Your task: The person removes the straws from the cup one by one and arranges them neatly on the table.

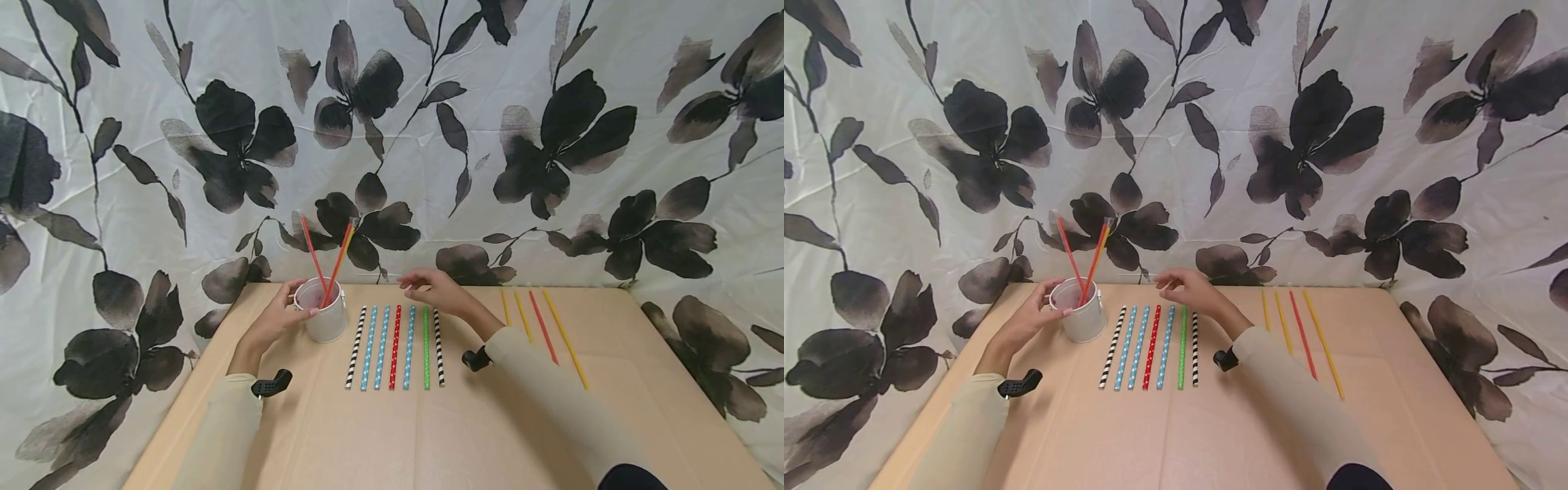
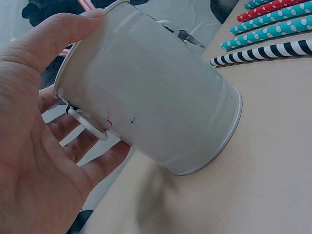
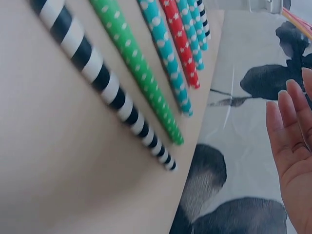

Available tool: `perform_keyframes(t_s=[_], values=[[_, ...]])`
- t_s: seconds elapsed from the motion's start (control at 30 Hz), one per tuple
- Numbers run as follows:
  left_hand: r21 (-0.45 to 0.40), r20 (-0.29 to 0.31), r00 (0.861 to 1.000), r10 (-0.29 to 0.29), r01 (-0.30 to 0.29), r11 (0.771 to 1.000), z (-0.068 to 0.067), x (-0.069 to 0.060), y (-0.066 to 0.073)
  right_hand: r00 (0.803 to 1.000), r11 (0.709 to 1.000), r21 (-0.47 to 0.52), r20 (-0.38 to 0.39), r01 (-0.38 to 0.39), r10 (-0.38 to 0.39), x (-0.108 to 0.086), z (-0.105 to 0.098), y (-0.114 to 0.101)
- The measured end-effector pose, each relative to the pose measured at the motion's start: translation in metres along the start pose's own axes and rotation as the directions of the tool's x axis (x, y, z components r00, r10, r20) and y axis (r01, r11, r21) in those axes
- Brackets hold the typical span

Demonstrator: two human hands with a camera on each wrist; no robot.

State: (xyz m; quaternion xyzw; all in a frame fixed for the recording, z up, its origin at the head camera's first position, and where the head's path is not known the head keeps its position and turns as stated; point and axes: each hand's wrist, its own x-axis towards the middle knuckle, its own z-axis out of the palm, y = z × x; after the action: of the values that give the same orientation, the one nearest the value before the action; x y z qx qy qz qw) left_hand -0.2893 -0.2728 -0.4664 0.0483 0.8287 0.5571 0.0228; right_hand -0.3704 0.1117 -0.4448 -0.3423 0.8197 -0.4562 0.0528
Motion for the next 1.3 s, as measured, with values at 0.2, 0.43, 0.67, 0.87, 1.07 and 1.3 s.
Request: perform_keyframes(t_s=[0.2,0.43,0.67,0.87,1.07,1.3], values=[[-0.006,-0.004,1.000,-0.004,0.004,1.000,0.000,0.001,-0.001,1.000,1.000,0.012,0.017,-0.011,0.011,0.011,0.013,-0.008],[-0.006,0.002,1.000,0.013,-0.013,1.000,0.000,0.002,-0.002,0.999,1.000,-0.010,0.037,-0.024,0.025,0.025,0.027,-0.015],[-0.005,-0.001,1.000,0.011,-0.011,1.000,-0.001,0.002,-0.003,0.997,1.000,0.021,0.071,0.005,-0.007,0.042,0.044,-0.025],[-0.007,0.003,1.000,-0.007,0.007,1.000,-0.001,0.004,-0.002,0.997,0.999,0.032,0.067,0.034,-0.036,0.055,0.052,-0.036],[-0.012,0.019,1.000,-0.019,0.019,1.000,0.000,-0.001,0.012,0.996,0.997,0.034,0.053,0.063,-0.064,0.067,0.058,-0.044],[-0.017,0.027,0.999,-0.029,0.029,0.999,0.003,-0.011,0.030,0.992,0.994,0.073,0.090,0.081,-0.088,0.077,0.064,-0.049]])
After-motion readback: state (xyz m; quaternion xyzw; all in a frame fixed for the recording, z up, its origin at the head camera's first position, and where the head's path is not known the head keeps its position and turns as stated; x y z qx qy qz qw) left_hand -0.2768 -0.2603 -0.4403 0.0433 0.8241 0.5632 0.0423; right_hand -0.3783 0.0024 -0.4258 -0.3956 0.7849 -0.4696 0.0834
